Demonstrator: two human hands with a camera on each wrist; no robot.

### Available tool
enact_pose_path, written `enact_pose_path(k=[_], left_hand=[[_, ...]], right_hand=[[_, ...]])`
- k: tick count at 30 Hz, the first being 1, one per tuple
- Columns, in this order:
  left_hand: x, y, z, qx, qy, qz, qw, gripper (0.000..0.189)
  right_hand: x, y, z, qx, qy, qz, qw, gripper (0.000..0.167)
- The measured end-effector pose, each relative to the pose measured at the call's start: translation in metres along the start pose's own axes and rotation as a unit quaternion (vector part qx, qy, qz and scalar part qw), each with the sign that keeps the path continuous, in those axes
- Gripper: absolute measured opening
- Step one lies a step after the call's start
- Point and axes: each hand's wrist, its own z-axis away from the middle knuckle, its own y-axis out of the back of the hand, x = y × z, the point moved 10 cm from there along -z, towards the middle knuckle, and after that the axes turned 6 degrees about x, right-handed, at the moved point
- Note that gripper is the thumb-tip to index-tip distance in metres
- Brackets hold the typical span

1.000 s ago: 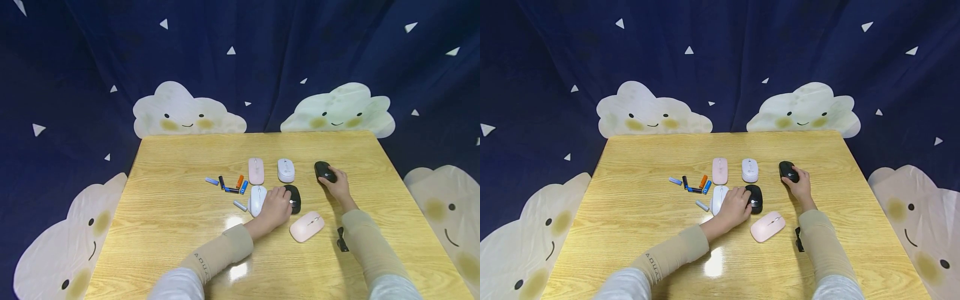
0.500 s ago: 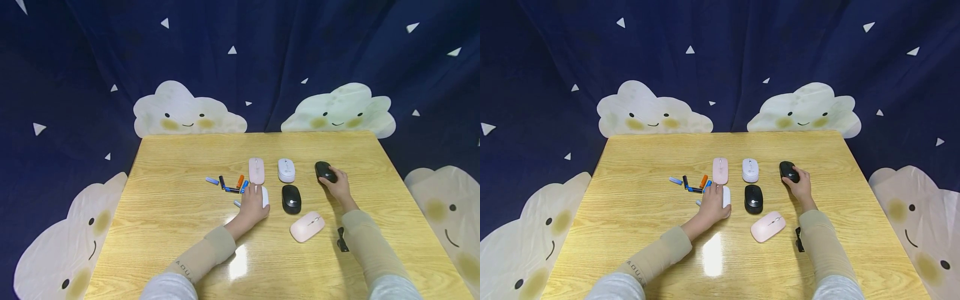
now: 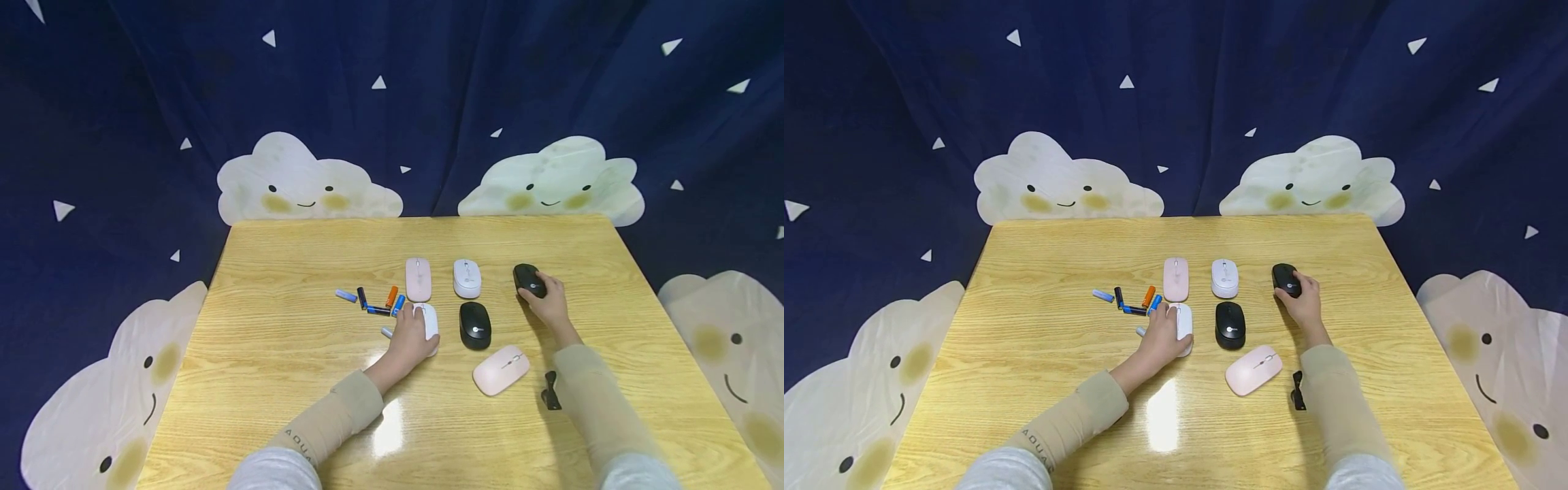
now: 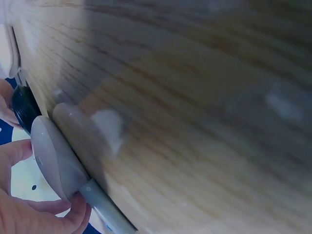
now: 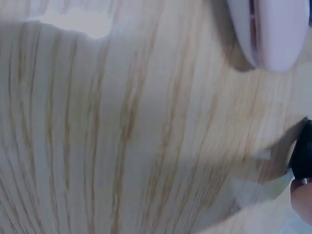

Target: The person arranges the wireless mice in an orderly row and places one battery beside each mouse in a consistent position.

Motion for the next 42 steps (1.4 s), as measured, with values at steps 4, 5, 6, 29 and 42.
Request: enact_pose_path(k=[4,5,6,29,42], left_hand=[[0.0,0.0,0.0,0.006,-0.001,0.004,1.0,0.068],[0.0,0.0,0.0,0.006,-0.001,0.004,1.0,0.068],[0.0,0.0,0.0,0.006,0.0,0.005,1.0,0.068],[-0.001,0.0,0.002,-0.001,0.002,0.011,0.9999,0.069],[-0.003,-0.004,0.0,-0.012,0.011,0.007,0.9998,0.07]], right_hand=[[-0.007,0.004,0.007,0.024,-0.002,0.004,0.9997,0.074],[-0.008,0.006,0.01,0.032,-0.004,0.006,0.9994,0.074],[-0.01,0.007,0.013,0.043,-0.008,0.006,0.999,0.074],[-0.038,-0.023,0.135,-0.033,-0.114,0.125,0.9849,0.086],[-0.04,-0.04,0.152,-0.019,-0.097,0.169,0.9806,0.089]])
